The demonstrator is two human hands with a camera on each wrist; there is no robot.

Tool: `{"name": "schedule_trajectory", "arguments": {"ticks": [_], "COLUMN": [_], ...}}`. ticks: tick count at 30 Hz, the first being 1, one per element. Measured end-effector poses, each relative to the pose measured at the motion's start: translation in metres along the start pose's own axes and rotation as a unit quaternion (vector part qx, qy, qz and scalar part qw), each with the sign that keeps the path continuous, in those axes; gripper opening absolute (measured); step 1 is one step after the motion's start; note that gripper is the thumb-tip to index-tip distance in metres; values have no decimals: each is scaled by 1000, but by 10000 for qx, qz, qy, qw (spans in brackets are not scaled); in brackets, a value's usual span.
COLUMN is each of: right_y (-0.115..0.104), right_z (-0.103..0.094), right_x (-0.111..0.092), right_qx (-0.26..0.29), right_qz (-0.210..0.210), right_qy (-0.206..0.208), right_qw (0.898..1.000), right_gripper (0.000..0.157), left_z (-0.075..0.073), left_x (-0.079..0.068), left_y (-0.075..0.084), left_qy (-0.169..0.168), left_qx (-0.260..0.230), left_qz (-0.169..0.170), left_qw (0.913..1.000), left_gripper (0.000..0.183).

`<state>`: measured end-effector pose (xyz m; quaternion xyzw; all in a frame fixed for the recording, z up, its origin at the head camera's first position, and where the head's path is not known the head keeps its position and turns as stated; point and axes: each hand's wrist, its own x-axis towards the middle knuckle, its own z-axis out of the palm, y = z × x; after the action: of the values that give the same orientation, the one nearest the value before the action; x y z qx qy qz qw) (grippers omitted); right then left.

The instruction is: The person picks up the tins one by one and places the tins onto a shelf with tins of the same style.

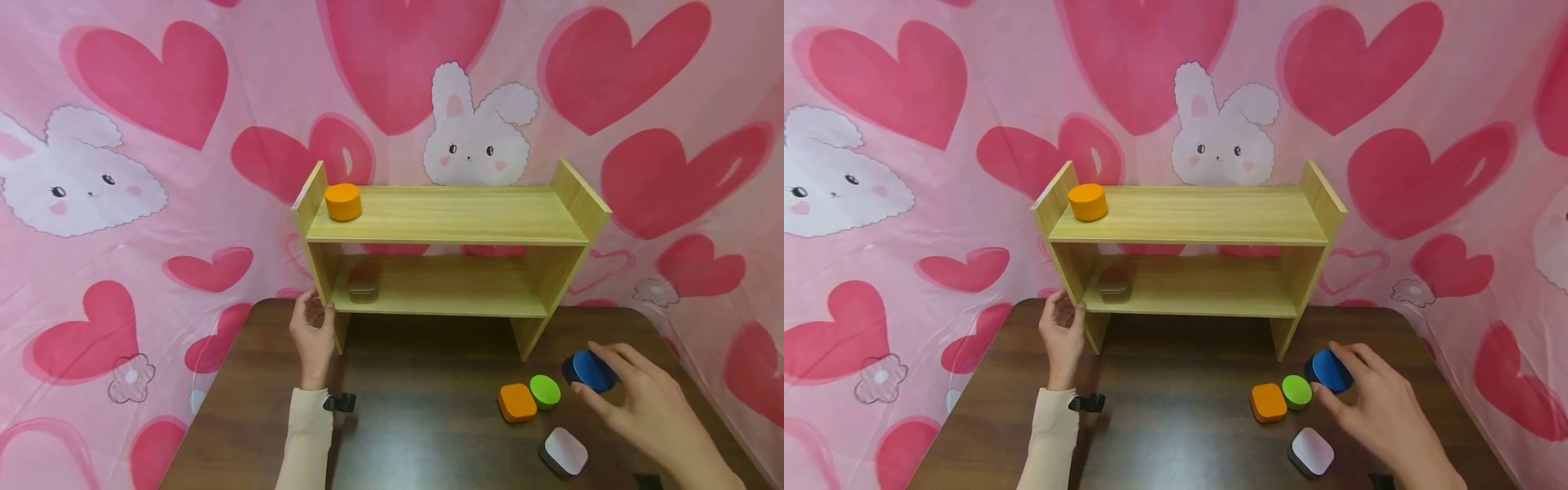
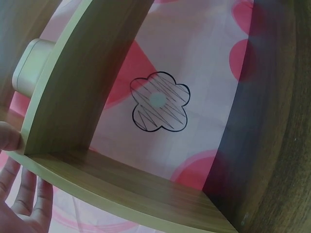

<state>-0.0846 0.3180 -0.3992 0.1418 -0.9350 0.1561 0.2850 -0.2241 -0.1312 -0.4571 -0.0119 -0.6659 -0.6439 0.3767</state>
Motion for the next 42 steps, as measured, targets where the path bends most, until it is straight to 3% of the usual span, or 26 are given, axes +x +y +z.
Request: {"name": "schedule_trajectory", "arguments": {"ticks": [4,24,42], "right_y": [-5,-26,-37], "right_z": [-2,-8,-6], "right_x": [6,22,40], "right_qx": [72,87,481], "right_qz": [-150,-48,-421], "right_qy": [70,-32,60], "right_qw": [9998,9999,9979], "right_gripper": [72,70,70], "left_z": [1,-2,-2], "left_x": [0,-3,-4], "left_y": [0,3,2], "left_qy": [28,35,87], "left_qx": [24,151,191], "left_qz": [37,118,111], "left_qw": [10000,9998,9997], "left_gripper": [30,29,28]}}
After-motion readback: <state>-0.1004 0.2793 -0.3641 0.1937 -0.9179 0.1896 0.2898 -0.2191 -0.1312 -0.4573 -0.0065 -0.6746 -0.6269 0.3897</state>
